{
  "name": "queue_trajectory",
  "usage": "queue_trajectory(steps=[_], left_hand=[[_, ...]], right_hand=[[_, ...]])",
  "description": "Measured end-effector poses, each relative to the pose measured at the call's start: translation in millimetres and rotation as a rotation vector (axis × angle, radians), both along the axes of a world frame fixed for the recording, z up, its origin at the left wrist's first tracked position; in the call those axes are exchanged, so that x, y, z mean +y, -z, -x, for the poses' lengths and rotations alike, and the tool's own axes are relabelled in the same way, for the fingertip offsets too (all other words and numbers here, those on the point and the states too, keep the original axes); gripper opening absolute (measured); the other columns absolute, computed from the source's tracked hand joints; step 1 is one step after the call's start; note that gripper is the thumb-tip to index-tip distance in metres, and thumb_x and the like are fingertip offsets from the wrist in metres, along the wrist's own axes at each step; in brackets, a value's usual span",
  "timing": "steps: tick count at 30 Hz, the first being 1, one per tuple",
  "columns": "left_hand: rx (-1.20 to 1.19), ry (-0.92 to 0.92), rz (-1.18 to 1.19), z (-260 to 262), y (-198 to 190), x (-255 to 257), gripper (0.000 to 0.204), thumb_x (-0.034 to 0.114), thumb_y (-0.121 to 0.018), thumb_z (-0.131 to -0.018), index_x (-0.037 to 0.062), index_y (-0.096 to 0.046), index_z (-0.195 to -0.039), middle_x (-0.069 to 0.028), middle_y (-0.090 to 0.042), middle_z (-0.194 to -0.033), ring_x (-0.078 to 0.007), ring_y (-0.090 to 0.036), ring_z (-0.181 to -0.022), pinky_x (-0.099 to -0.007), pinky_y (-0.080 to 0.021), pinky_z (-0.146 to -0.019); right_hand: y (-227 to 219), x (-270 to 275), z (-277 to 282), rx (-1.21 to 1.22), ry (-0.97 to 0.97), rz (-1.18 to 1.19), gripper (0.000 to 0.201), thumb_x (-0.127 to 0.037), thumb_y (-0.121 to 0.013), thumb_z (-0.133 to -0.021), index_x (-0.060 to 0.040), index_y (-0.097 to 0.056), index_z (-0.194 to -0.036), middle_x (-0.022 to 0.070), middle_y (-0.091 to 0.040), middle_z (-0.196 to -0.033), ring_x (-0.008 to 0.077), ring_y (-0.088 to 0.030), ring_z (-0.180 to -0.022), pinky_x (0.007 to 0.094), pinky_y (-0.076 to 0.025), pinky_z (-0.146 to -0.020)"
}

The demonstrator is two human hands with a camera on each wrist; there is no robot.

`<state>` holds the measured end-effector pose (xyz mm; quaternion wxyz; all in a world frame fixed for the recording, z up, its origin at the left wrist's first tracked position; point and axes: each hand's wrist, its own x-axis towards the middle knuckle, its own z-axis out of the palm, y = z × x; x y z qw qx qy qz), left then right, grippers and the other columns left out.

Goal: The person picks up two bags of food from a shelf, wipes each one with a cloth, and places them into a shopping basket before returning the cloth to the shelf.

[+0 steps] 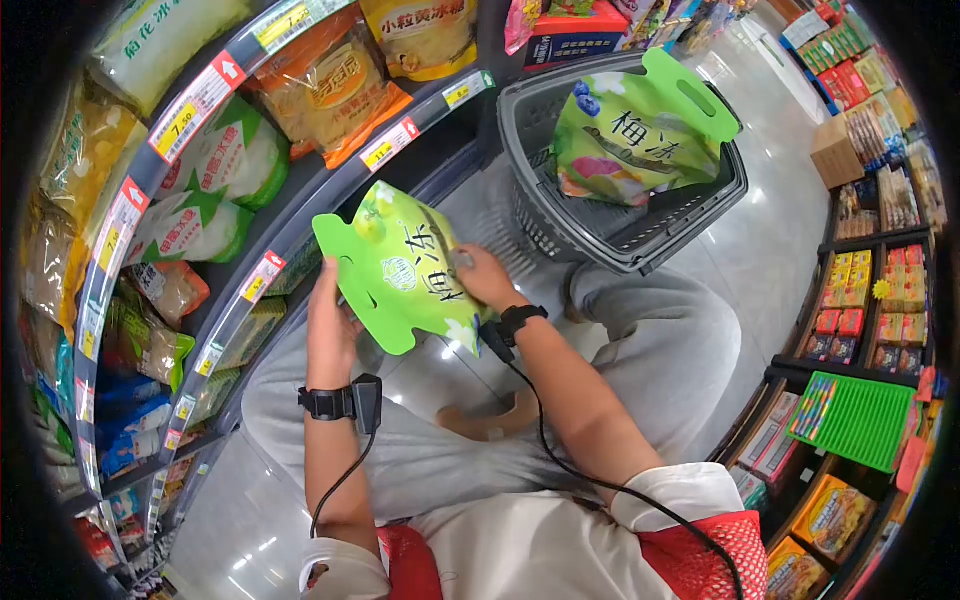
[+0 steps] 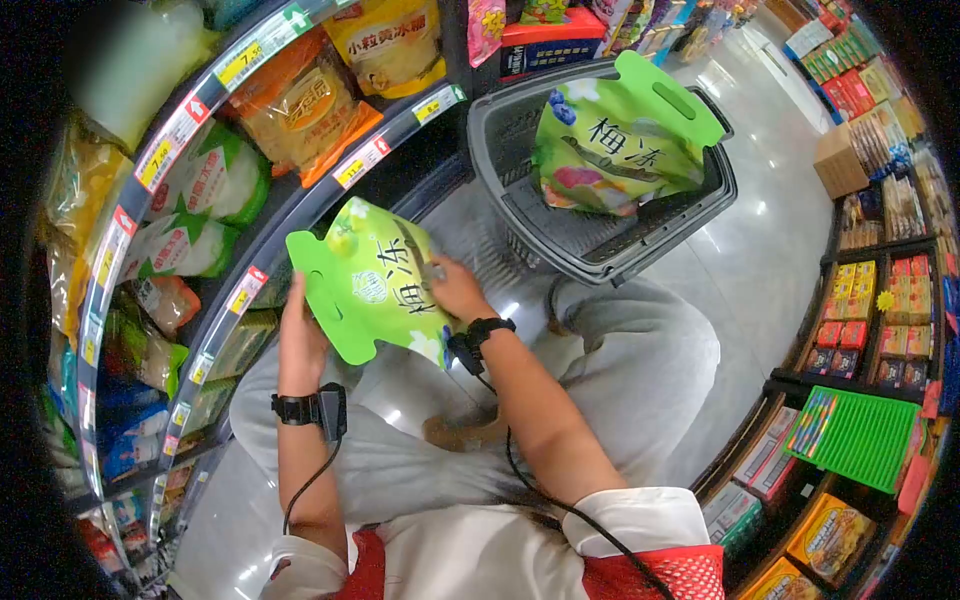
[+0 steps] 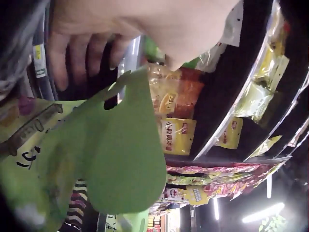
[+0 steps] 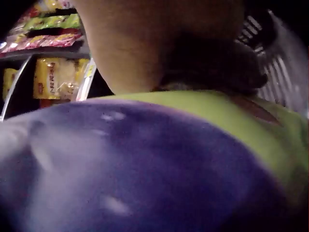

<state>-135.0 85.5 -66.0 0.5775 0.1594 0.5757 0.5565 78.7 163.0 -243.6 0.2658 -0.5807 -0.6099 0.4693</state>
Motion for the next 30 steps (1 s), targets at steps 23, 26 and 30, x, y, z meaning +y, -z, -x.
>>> queue_trajectory(steps=[23, 26, 30], left_hand=[[0.597, 0.162, 0.326, 35, 19, -127, 0.018, -0.001, -0.061, -0.090, -0.0060, -0.064, -0.107, -0.0089, -0.070, -0.089, -0.0229, -0.065, -0.082, -0.0337, -0.050, -0.076], [0.598, 0.118, 0.147, 26, 32, -137, 0.022, 0.000, -0.059, -0.091, -0.0051, -0.060, -0.113, -0.0107, -0.067, -0.101, -0.0195, -0.062, -0.087, -0.0311, -0.049, -0.077], [0.561, 0.083, 0.100, 32, 45, -150, 0.026, -0.001, -0.053, -0.092, -0.0051, -0.057, -0.118, -0.0123, -0.065, -0.107, -0.0171, -0.060, -0.092, -0.0298, -0.048, -0.077]], right_hand=[[9, -79, 92, 0.486, -0.082, -0.015, 0.040, -0.002, -0.064, -0.080, -0.0040, -0.054, -0.119, 0.0199, -0.066, -0.112, 0.0291, -0.067, -0.099, 0.0372, -0.051, -0.086], [-63, -97, 121, 0.636, -0.192, -0.017, 0.049, 0.003, -0.061, -0.079, -0.0018, -0.055, -0.128, 0.0171, -0.066, -0.116, 0.0233, -0.064, -0.108, 0.0374, -0.050, -0.094], [-97, -132, 139, 0.566, -0.502, -0.176, 0.051, -0.001, -0.063, -0.080, -0.0020, -0.057, -0.131, 0.0175, -0.061, -0.120, 0.0343, -0.058, -0.114, 0.0383, -0.044, -0.102]])
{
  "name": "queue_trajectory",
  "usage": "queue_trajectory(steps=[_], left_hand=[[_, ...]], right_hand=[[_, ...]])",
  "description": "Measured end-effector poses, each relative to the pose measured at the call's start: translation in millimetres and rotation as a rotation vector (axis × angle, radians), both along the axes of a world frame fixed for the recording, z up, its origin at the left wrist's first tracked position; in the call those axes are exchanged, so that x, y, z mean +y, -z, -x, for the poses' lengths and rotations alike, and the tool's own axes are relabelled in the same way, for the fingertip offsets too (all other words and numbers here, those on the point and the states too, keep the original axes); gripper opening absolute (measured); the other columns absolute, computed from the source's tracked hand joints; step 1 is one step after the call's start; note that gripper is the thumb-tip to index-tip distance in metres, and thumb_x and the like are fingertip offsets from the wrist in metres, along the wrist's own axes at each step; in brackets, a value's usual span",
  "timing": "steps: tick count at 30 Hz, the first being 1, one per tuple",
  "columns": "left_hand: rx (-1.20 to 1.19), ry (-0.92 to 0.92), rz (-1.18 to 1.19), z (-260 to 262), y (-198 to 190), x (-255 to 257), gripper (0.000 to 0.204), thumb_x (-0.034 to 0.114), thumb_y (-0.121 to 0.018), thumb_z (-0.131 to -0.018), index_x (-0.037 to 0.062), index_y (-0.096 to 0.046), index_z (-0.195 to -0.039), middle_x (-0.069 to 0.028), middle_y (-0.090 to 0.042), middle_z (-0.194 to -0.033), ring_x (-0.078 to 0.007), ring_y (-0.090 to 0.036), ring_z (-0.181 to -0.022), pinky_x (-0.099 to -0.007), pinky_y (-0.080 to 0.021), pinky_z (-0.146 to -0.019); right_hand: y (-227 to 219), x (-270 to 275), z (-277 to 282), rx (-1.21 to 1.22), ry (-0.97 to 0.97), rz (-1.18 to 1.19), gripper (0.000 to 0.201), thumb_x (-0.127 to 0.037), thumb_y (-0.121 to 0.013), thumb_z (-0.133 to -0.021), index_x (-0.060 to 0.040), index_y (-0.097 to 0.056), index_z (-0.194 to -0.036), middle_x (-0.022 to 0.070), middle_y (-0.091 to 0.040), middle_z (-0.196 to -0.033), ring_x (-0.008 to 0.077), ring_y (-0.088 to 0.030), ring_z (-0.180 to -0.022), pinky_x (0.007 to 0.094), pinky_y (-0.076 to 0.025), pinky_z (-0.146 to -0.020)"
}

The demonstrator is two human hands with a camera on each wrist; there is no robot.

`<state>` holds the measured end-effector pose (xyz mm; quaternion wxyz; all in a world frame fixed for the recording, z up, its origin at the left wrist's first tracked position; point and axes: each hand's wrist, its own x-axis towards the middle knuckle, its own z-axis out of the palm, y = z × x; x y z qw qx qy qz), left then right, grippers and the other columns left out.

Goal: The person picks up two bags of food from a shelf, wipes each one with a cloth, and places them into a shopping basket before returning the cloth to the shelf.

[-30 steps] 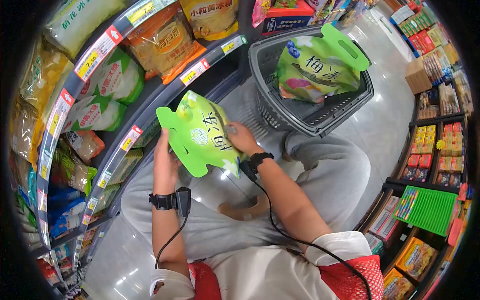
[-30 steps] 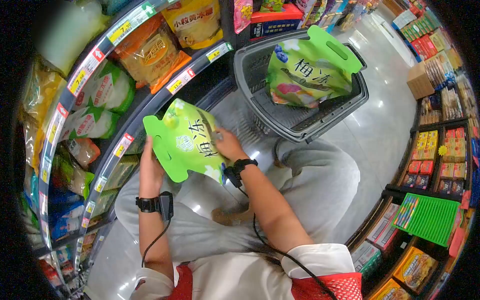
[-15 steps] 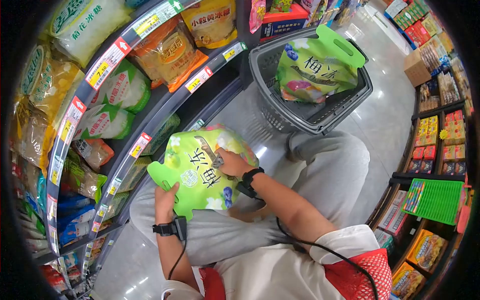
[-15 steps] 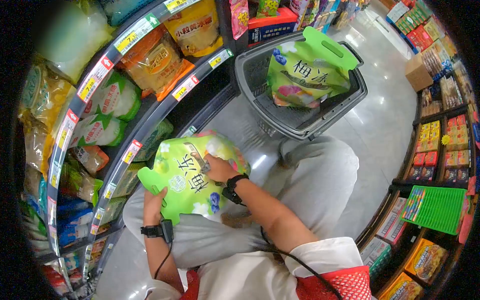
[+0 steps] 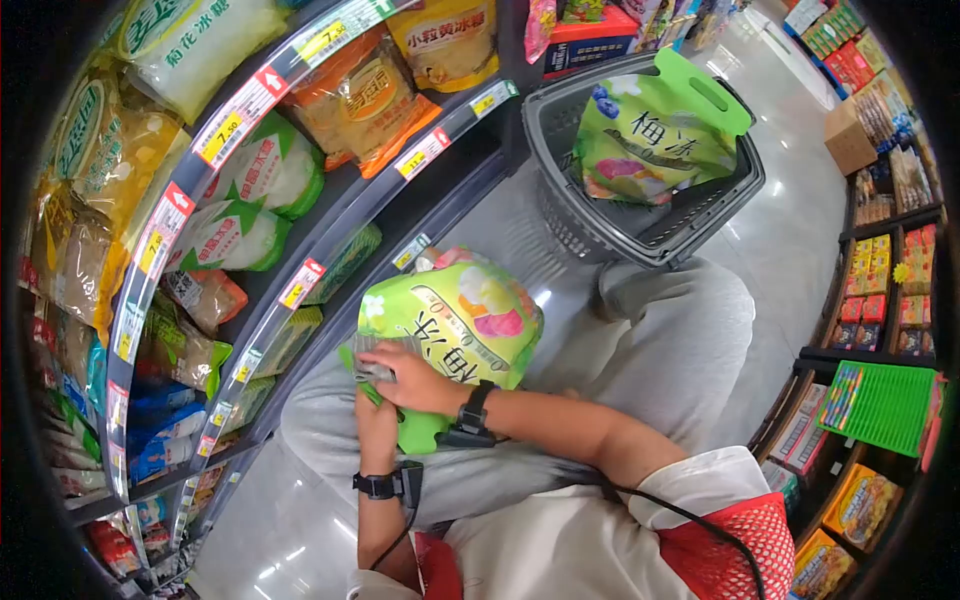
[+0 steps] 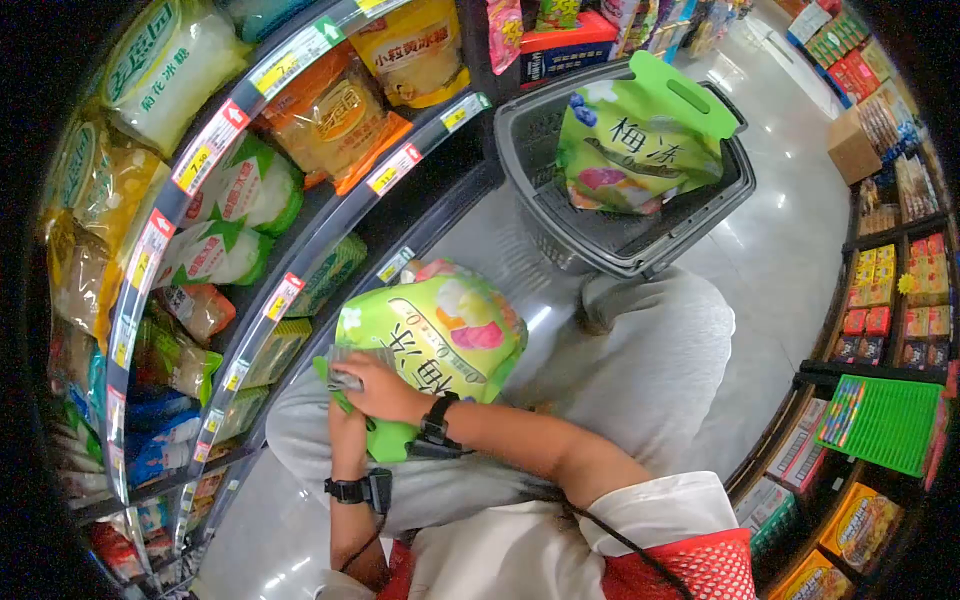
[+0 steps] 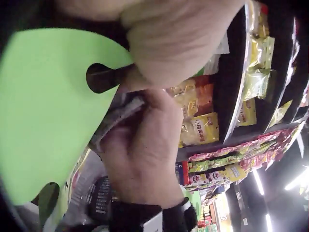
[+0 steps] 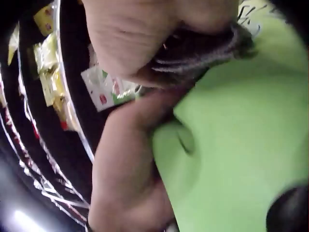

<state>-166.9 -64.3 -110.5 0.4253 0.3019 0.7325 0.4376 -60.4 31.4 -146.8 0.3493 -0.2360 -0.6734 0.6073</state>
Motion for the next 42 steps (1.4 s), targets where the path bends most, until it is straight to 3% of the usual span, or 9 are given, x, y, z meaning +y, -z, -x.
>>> queue_trajectory(steps=[6, 10, 15, 23, 25, 30, 35, 38, 42], left_hand=[[-0.139, -0.044, 0.092, -13, -16, -12, 0.038, 0.001, -0.055, -0.091, -0.0005, -0.053, -0.129, -0.0064, -0.062, -0.111, -0.0151, -0.060, -0.092, -0.0276, -0.048, -0.076], [-0.148, -0.111, 0.133, -30, -17, -20, 0.018, 0.001, -0.056, -0.093, 0.0000, -0.056, -0.112, -0.0045, -0.061, -0.092, -0.0121, -0.056, -0.064, -0.0268, -0.047, -0.054], [-0.131, -0.088, 0.150, -43, -13, -21, 0.018, 0.000, -0.057, -0.093, 0.0002, -0.056, -0.111, -0.0047, -0.062, -0.092, -0.0124, -0.056, -0.064, -0.0275, -0.047, -0.053], [-0.134, -0.212, 0.158, -70, -17, 1, 0.018, 0.002, -0.059, -0.091, 0.0008, -0.058, -0.109, -0.0049, -0.063, -0.098, -0.0131, -0.059, -0.076, -0.0280, -0.047, -0.062], [-0.144, -0.250, 0.137, -70, -15, 2, 0.022, 0.002, -0.059, -0.090, 0.0001, -0.059, -0.112, -0.0062, -0.064, -0.103, -0.0151, -0.060, -0.084, -0.0293, -0.048, -0.071], [-0.262, -0.328, 0.114, -62, 3, -1, 0.033, 0.003, -0.060, -0.089, -0.0024, -0.058, -0.121, -0.0091, -0.064, -0.113, -0.0208, -0.059, -0.102, -0.0323, -0.044, -0.091], [-0.265, -0.340, 0.068, -64, 1, -2, 0.030, 0.003, -0.060, -0.089, -0.0025, -0.059, -0.119, -0.0081, -0.064, -0.111, -0.0197, -0.059, -0.098, -0.0318, -0.045, -0.086], [-0.266, -0.318, 0.081, -62, 6, -11, 0.028, 0.003, -0.060, -0.090, -0.0028, -0.060, -0.117, -0.0074, -0.065, -0.109, -0.0187, -0.059, -0.095, -0.0310, -0.045, -0.084], [-0.259, -0.305, 0.064, -61, 5, -12, 0.024, 0.005, -0.060, -0.090, -0.0021, -0.061, -0.113, -0.0063, -0.065, -0.106, -0.0168, -0.059, -0.091, -0.0298, -0.045, -0.081]], right_hand=[[12, 0, -4, -0.083, -0.043, -0.333, 0.056, -0.016, -0.063, -0.090, -0.0113, -0.049, -0.144, 0.0145, -0.047, -0.142, 0.0363, -0.044, -0.132, 0.0487, -0.035, -0.112], [66, 11, -9, -0.367, -0.150, -0.459, 0.058, -0.037, -0.049, -0.101, -0.0190, -0.034, -0.154, 0.0073, -0.030, -0.161, 0.0346, -0.025, -0.149, 0.0570, -0.016, -0.120], [116, 47, -42, -0.587, 0.041, -0.570, 0.054, -0.035, -0.050, -0.099, -0.0196, -0.040, -0.150, 0.0072, -0.036, -0.157, 0.0340, -0.030, -0.145, 0.0570, -0.021, -0.118], [220, 131, -110, -0.679, 0.333, 0.035, 0.035, -0.032, -0.049, -0.099, -0.0127, -0.068, -0.122, 0.0132, -0.056, -0.140, 0.0335, -0.050, -0.131, 0.0456, -0.032, -0.116], [217, 136, -143, -0.594, 0.393, 0.493, 0.042, -0.035, -0.043, -0.101, -0.0096, -0.066, -0.124, 0.0154, -0.056, -0.139, 0.0339, -0.052, -0.129, 0.0449, -0.037, -0.112], [192, 140, -169, -0.983, 0.362, 0.632, 0.046, -0.039, -0.043, -0.099, -0.0139, -0.058, -0.135, 0.0117, -0.055, -0.141, 0.0329, -0.049, -0.133, 0.0419, -0.036, -0.113], [217, 163, -103, -0.825, 0.026, -0.068, 0.039, -0.035, -0.043, -0.100, -0.0134, -0.065, -0.124, 0.0118, -0.058, -0.138, 0.0331, -0.050, -0.131, 0.0432, -0.038, -0.111], [231, 133, -80, -0.869, 0.529, -0.090, 0.039, -0.034, -0.043, -0.100, -0.0092, -0.066, -0.119, 0.0137, -0.058, -0.137, 0.0350, -0.051, -0.128, 0.0431, -0.040, -0.108], [179, 108, -153, -0.958, 0.400, 0.099, 0.041, -0.034, -0.042, -0.101, -0.0048, -0.065, -0.116, 0.0186, -0.057, -0.136, 0.0373, -0.053, -0.124, 0.0433, -0.041, -0.107]])
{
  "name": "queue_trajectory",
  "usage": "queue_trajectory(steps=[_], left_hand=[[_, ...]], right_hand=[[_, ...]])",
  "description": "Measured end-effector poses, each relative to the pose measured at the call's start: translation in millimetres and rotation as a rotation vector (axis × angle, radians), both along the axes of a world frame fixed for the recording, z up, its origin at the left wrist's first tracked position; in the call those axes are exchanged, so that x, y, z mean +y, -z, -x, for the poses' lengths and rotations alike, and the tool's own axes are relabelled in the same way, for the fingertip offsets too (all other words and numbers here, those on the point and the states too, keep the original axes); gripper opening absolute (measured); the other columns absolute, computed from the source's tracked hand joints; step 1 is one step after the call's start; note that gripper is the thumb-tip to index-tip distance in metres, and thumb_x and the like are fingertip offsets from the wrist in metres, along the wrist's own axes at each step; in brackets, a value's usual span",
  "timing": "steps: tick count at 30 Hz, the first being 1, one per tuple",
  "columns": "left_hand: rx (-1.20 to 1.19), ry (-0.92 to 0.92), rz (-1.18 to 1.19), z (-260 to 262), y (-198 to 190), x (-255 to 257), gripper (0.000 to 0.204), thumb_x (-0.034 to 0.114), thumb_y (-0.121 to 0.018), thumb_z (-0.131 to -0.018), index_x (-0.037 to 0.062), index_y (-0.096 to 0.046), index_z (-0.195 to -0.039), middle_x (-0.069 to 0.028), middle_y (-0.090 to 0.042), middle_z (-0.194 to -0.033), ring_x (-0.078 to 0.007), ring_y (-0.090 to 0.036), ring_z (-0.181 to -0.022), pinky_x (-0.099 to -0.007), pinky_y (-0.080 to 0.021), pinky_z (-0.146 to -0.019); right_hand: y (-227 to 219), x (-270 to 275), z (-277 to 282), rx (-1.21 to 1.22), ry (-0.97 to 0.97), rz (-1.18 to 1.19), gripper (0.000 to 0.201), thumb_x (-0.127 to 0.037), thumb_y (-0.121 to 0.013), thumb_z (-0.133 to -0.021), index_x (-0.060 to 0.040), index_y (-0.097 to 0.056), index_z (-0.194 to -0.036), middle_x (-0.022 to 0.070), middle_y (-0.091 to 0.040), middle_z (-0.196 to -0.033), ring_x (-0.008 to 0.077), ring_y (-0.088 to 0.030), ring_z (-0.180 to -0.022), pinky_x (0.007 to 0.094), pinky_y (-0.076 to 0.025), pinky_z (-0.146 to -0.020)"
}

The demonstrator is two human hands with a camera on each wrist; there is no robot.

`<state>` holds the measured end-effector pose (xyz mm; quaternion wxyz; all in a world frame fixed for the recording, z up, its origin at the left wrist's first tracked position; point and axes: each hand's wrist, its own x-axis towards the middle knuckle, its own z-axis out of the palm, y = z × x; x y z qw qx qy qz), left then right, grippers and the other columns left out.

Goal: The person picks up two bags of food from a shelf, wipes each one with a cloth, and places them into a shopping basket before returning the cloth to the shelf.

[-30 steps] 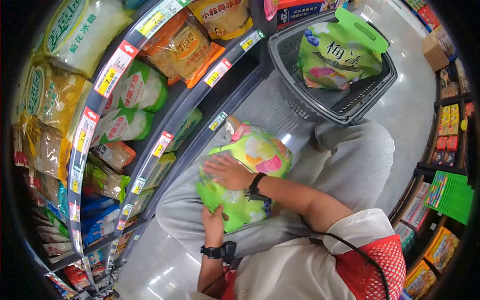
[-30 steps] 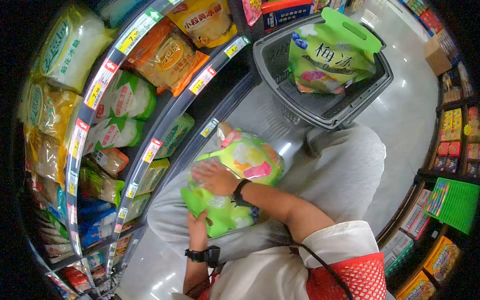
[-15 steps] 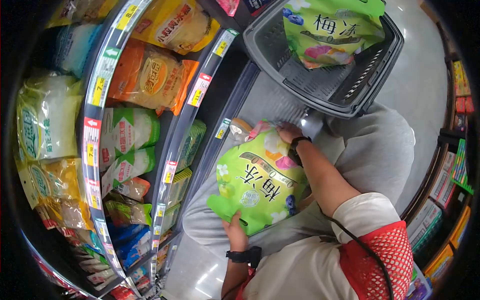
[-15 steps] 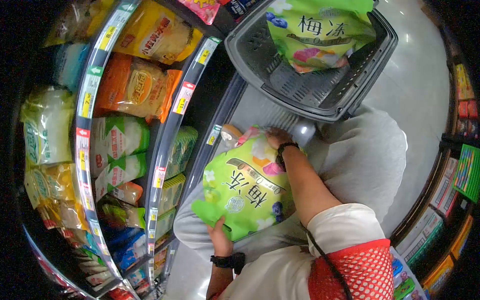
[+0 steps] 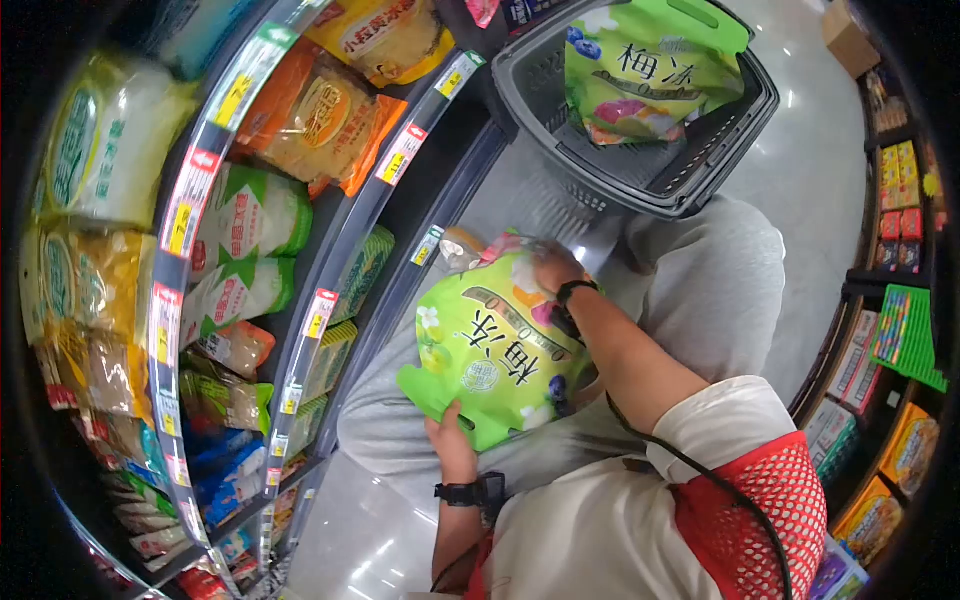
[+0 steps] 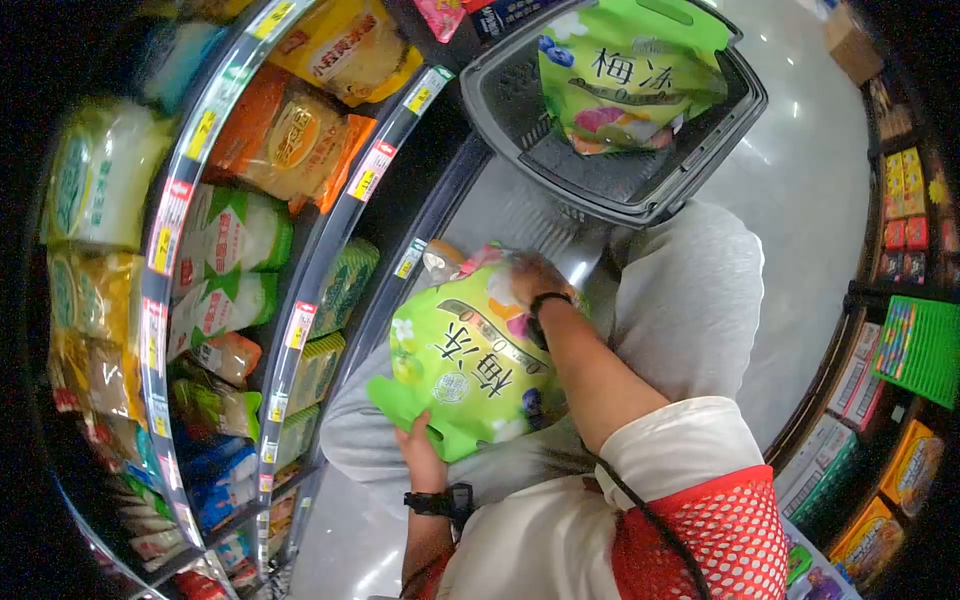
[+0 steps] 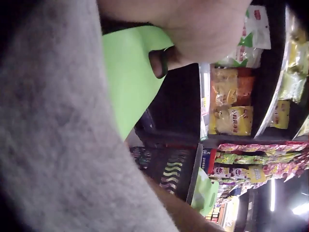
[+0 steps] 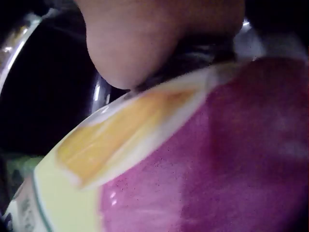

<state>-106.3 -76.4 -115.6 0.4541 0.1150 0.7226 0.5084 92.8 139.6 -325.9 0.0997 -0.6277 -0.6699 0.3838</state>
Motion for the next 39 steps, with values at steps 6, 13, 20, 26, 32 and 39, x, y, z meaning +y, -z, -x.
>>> queue_trajectory(steps=[6, 13, 20, 26, 32, 39], left_hand=[[-0.035, -0.058, -0.008, -2, 1, -1, 0.024, 0.008, -0.060, -0.090, 0.0011, -0.060, -0.114, -0.0037, -0.063, -0.099, -0.0133, -0.057, -0.083, -0.0286, -0.044, -0.070], [-0.100, -0.086, -0.107, -4, 9, 1, 0.021, 0.007, -0.057, -0.090, 0.0038, -0.058, -0.110, -0.0031, -0.062, -0.095, -0.0120, -0.055, -0.077, -0.0273, -0.043, -0.062], [-0.086, -0.080, -0.076, -2, 15, -9, 0.019, 0.005, -0.056, -0.089, 0.0028, -0.058, -0.108, -0.0018, -0.061, -0.094, -0.0121, -0.055, -0.076, -0.0270, -0.044, -0.062], [-0.093, -0.131, -0.111, -10, 2, 3, 0.018, 0.007, -0.057, -0.090, 0.0027, -0.058, -0.108, -0.0015, -0.061, -0.094, -0.0110, -0.055, -0.077, -0.0265, -0.043, -0.063], [-0.121, -0.139, -0.164, 5, 18, 4, 0.021, 0.006, -0.056, -0.089, 0.0012, -0.060, -0.109, -0.0026, -0.062, -0.097, -0.0123, -0.057, -0.080, -0.0277, -0.045, -0.067], [0.100, 0.179, -0.181, 78, 21, 108, 0.036, 0.005, -0.057, -0.086, 0.0011, -0.061, -0.121, -0.0079, -0.065, -0.104, -0.0177, -0.062, -0.091, -0.0311, -0.050, -0.079]], right_hand=[[40, -32, 10, 0.064, 0.085, -0.189, 0.037, -0.022, -0.050, -0.094, -0.0046, -0.058, -0.126, 0.0188, -0.053, -0.138, 0.0365, -0.056, -0.121, 0.0450, -0.043, -0.104], [-141, -120, 118, 0.486, -0.689, -0.186, 0.050, -0.031, -0.044, -0.103, -0.0160, -0.041, -0.150, 0.0115, -0.034, -0.158, 0.0383, -0.026, -0.147, 0.0591, -0.017, -0.118], [-39, -78, 40, 0.147, -0.539, -0.430, 0.053, -0.027, -0.051, -0.098, -0.0078, -0.045, -0.146, 0.0152, -0.039, -0.155, 0.0380, -0.031, -0.144, 0.0524, -0.021, -0.118], [50, -73, -61, 0.182, 0.182, 0.249, 0.055, -0.031, -0.035, -0.104, -0.0054, -0.030, -0.152, 0.0208, -0.030, -0.157, 0.0364, -0.025, -0.146, 0.0401, -0.018, -0.121], [13, -84, 0, -0.117, -0.003, 0.001, 0.048, -0.025, -0.052, -0.093, -0.0017, -0.054, -0.134, 0.0190, -0.046, -0.147, 0.0360, -0.040, -0.137, 0.0440, -0.028, -0.117], [-135, -119, 109, 0.623, -0.367, -0.240, 0.056, -0.016, -0.054, -0.098, -0.0055, -0.037, -0.150, 0.0182, -0.033, -0.158, 0.0447, -0.031, -0.142, 0.0534, -0.023, -0.118]])
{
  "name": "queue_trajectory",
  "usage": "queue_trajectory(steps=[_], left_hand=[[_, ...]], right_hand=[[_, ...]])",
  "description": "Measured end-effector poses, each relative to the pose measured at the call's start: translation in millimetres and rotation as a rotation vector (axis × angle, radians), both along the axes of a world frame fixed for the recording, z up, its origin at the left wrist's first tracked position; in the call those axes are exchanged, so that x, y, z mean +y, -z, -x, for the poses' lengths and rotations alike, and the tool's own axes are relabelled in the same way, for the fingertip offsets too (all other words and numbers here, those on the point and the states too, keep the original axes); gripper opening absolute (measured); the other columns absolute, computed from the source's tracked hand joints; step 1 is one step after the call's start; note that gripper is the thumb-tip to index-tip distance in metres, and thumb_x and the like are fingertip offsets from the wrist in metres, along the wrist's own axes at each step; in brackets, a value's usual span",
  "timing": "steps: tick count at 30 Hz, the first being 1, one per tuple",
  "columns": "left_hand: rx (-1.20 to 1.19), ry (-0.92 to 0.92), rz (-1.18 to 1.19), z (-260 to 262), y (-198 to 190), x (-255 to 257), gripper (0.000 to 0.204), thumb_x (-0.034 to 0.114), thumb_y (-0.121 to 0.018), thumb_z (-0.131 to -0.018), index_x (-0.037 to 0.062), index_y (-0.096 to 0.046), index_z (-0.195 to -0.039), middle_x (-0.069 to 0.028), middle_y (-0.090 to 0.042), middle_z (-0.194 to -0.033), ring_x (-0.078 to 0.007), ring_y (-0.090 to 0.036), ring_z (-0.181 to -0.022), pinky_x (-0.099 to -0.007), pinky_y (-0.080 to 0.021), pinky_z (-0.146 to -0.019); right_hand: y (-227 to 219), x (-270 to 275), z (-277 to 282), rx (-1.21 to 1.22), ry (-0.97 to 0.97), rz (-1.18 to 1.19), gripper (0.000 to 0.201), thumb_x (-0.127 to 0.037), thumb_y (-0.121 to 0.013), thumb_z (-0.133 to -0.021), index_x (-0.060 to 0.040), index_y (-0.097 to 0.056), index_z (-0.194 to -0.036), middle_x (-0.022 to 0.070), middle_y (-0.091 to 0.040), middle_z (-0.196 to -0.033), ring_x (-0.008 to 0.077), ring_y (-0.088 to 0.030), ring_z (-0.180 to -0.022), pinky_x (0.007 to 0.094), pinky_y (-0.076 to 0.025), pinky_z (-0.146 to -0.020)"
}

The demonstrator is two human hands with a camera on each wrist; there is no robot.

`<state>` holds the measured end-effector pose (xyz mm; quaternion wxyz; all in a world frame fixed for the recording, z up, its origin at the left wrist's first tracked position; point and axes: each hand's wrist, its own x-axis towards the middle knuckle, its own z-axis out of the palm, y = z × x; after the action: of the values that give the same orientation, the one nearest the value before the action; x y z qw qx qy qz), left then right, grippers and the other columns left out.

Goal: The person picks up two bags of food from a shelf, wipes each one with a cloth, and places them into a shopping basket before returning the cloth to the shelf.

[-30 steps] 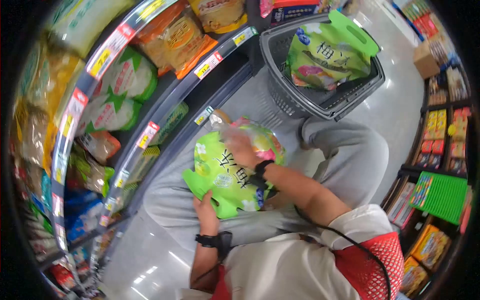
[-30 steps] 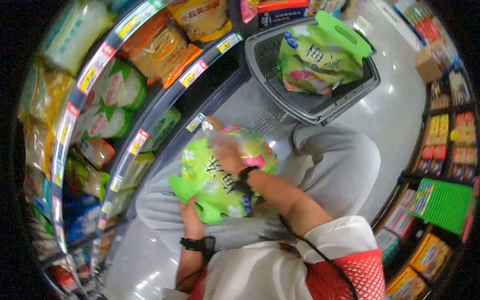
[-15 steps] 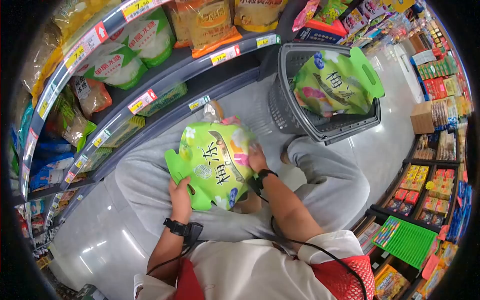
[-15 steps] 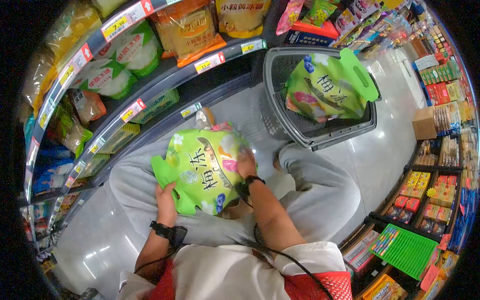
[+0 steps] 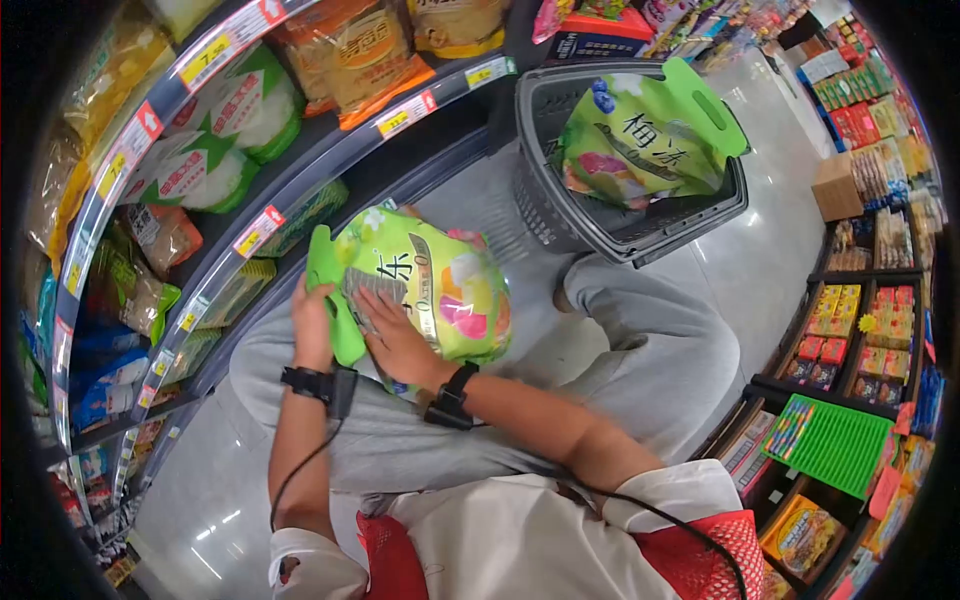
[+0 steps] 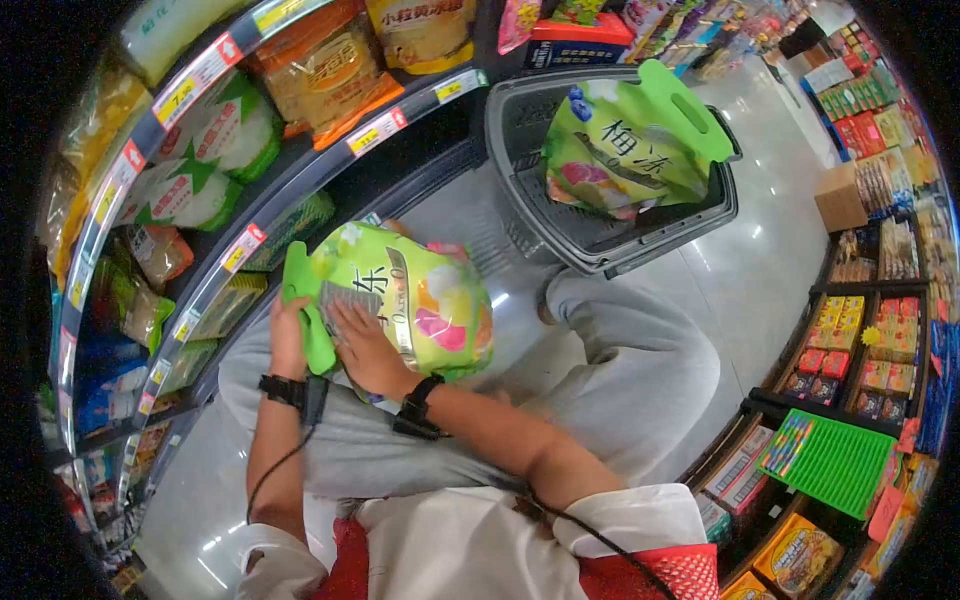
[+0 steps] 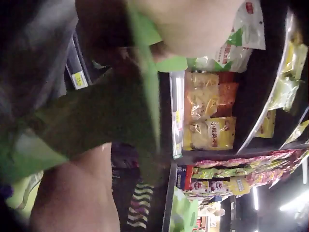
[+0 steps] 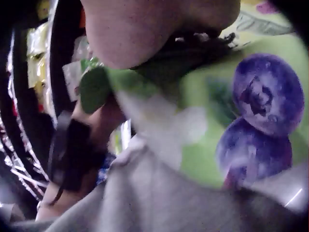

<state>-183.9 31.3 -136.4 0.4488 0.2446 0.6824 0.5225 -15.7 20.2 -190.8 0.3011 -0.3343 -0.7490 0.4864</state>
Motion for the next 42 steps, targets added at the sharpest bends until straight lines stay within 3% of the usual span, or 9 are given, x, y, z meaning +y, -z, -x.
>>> queue_trajectory(steps=[6, 11, 14, 15, 18, 26, 29, 35, 42], left_hand=[[-0.260, -0.116, 0.034, 36, 37, 22, 0.036, 0.005, -0.055, -0.087, 0.0022, -0.059, -0.122, -0.0082, -0.064, -0.108, -0.0211, -0.064, -0.094, -0.0326, -0.051, -0.081], [-0.302, -0.145, 0.044, 21, 48, 27, 0.036, 0.005, -0.055, -0.087, 0.0025, -0.058, -0.123, -0.0091, -0.063, -0.112, -0.0224, -0.063, -0.100, -0.0338, -0.051, -0.084], [-0.316, -0.066, 0.034, 12, 35, 29, 0.035, 0.005, -0.055, -0.087, 0.0021, -0.058, -0.122, -0.0089, -0.064, -0.110, -0.0223, -0.063, -0.098, -0.0339, -0.051, -0.084], [-0.318, -0.059, 0.042, 12, 36, 30, 0.035, 0.006, -0.056, -0.088, 0.0019, -0.058, -0.122, -0.0087, -0.064, -0.110, -0.0222, -0.064, -0.097, -0.0337, -0.051, -0.084], [-0.334, -0.047, 0.070, 14, 36, 29, 0.035, 0.006, -0.056, -0.088, 0.0015, -0.058, -0.123, -0.0082, -0.065, -0.109, -0.0216, -0.064, -0.095, -0.0332, -0.051, -0.083], [-0.225, 0.017, 0.027, -4, 14, 28, 0.040, 0.005, -0.057, -0.090, 0.0004, -0.056, -0.129, -0.0086, -0.065, -0.114, -0.0194, -0.064, -0.097, -0.0321, -0.051, -0.085], [-0.202, 0.059, 0.019, 2, 19, 27, 0.039, 0.005, -0.057, -0.090, 0.0006, -0.056, -0.129, -0.0079, -0.065, -0.114, -0.0190, -0.064, -0.098, -0.0312, -0.052, -0.084], [-0.146, 0.246, 0.028, -14, -10, 20, 0.048, 0.000, -0.056, -0.087, 0.0014, -0.053, -0.134, -0.0049, -0.064, -0.103, -0.0112, -0.061, -0.077, -0.0240, -0.048, -0.064], [-0.254, 0.072, 0.068, -30, -1, 5, 0.037, 0.001, -0.056, -0.088, 0.0040, -0.054, -0.125, -0.0024, -0.062, -0.094, -0.0097, -0.056, -0.068, -0.0236, -0.046, -0.060]], right_hand=[[76, 8, -85, -0.546, 0.037, -0.364, 0.060, -0.022, -0.051, -0.097, -0.0133, -0.033, -0.154, 0.0128, -0.028, -0.161, 0.0388, -0.027, -0.146, 0.0481, -0.024, -0.119], [121, -8, -108, -0.611, 0.670, 0.097, 0.062, -0.025, -0.044, -0.098, -0.0131, -0.026, -0.156, 0.0222, -0.028, -0.158, 0.0428, -0.032, -0.142, 0.0507, -0.030, -0.116], [164, -3, -128, -0.457, 0.835, 0.788, 0.064, -0.026, -0.054, -0.097, -0.0075, -0.030, -0.152, 0.0296, -0.057, -0.130, 0.0459, -0.055, -0.121, 0.0541, -0.040, -0.106], [186, -8, -140, -0.627, 0.779, 0.835, 0.057, -0.032, -0.057, -0.097, -0.0027, -0.043, -0.144, 0.0238, -0.068, -0.113, 0.0422, -0.067, -0.099, 0.0509, -0.052, -0.090], [355, -44, -162, -0.147, 0.475, 0.726, 0.047, -0.034, -0.057, -0.097, -0.0038, -0.054, -0.133, 0.0167, -0.070, -0.111, 0.0323, -0.069, -0.096, 0.0429, -0.056, -0.082], [149, -17, -86, 0.224, 0.529, 1.592, 0.033, -0.036, -0.055, -0.097, -0.0107, -0.060, -0.117, 0.0042, -0.068, -0.098, 0.0145, -0.067, -0.081, 0.0353, -0.056, -0.070], [72, -8, -56, 0.320, 0.364, 1.454, 0.036, -0.032, -0.058, -0.096, -0.0066, -0.058, -0.122, 0.0063, -0.066, -0.111, 0.0163, -0.065, -0.100, 0.0335, -0.053, -0.085], [0, 46, -18, 0.295, 0.222, 0.389, 0.045, -0.020, -0.066, -0.093, -0.0010, -0.051, -0.131, 0.0117, -0.063, -0.113, 0.0238, -0.061, -0.105, 0.0355, -0.048, -0.092], [38, 29, -69, -0.074, 0.172, 0.125, 0.040, -0.017, -0.065, -0.083, -0.0032, -0.056, -0.119, 0.0208, -0.061, -0.111, 0.0394, -0.059, -0.107, 0.0463, -0.049, -0.090]])
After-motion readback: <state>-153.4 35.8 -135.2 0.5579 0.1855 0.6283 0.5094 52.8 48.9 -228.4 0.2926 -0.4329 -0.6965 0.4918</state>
